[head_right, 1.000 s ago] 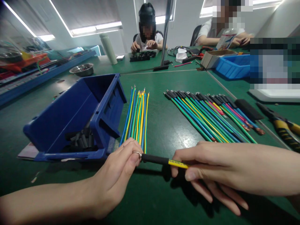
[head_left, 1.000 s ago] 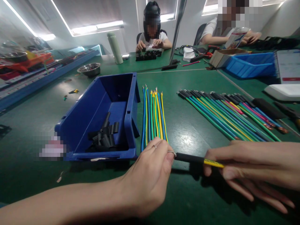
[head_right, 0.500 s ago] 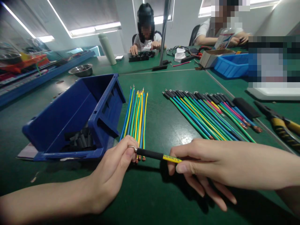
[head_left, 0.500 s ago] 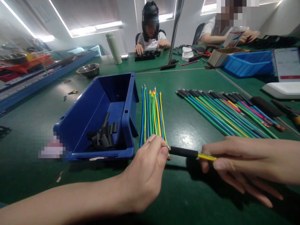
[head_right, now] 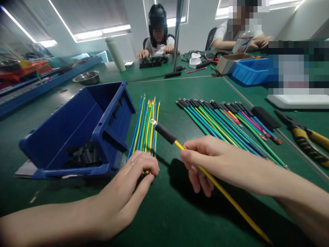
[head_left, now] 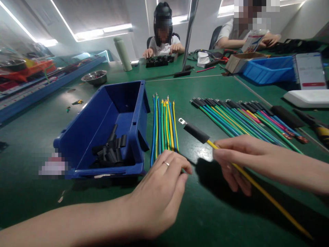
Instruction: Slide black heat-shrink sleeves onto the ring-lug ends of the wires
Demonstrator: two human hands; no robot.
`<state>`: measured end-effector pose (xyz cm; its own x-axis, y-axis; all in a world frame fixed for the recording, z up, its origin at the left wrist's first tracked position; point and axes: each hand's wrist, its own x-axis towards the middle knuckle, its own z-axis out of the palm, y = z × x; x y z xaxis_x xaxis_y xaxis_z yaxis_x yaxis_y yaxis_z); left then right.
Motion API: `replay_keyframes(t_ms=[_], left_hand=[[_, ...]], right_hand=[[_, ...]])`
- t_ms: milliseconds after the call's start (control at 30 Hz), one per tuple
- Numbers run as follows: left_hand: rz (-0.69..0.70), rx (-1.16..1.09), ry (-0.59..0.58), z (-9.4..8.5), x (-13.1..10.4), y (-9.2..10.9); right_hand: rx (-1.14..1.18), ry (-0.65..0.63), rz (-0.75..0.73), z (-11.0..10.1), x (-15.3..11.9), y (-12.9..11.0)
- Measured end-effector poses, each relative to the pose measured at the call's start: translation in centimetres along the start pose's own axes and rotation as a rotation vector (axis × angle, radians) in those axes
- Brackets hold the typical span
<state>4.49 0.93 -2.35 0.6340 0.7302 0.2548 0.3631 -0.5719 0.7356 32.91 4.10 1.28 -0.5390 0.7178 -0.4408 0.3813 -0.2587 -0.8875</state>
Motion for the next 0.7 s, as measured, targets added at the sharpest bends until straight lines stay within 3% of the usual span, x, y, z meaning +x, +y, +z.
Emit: replay_keyframes(t_ms=[133, 267, 467, 700], left_hand=[[0.066, 0.147, -0.035, 0.3, 0.1, 0.0], [0.058, 0.268, -0.085, 0.5, -0.1, -0.1], [0.107, 0.371, -0.14, 0.7, -0.3, -0.4], [0.104, 0.403, -0.137, 0.7, 0.1, 0.1]], right_hand=[[-0.257, 0.048, -0.046, 0.7, 0.8, 0.1], [-0.487, 0.264, -0.096, 1.5, 1.6, 0.2], [-0.624, 0.511, -0.17, 2.1, 2.5, 0.8], [-0.731, 0.593, -0.233, 1.9, 3.0, 2.3]])
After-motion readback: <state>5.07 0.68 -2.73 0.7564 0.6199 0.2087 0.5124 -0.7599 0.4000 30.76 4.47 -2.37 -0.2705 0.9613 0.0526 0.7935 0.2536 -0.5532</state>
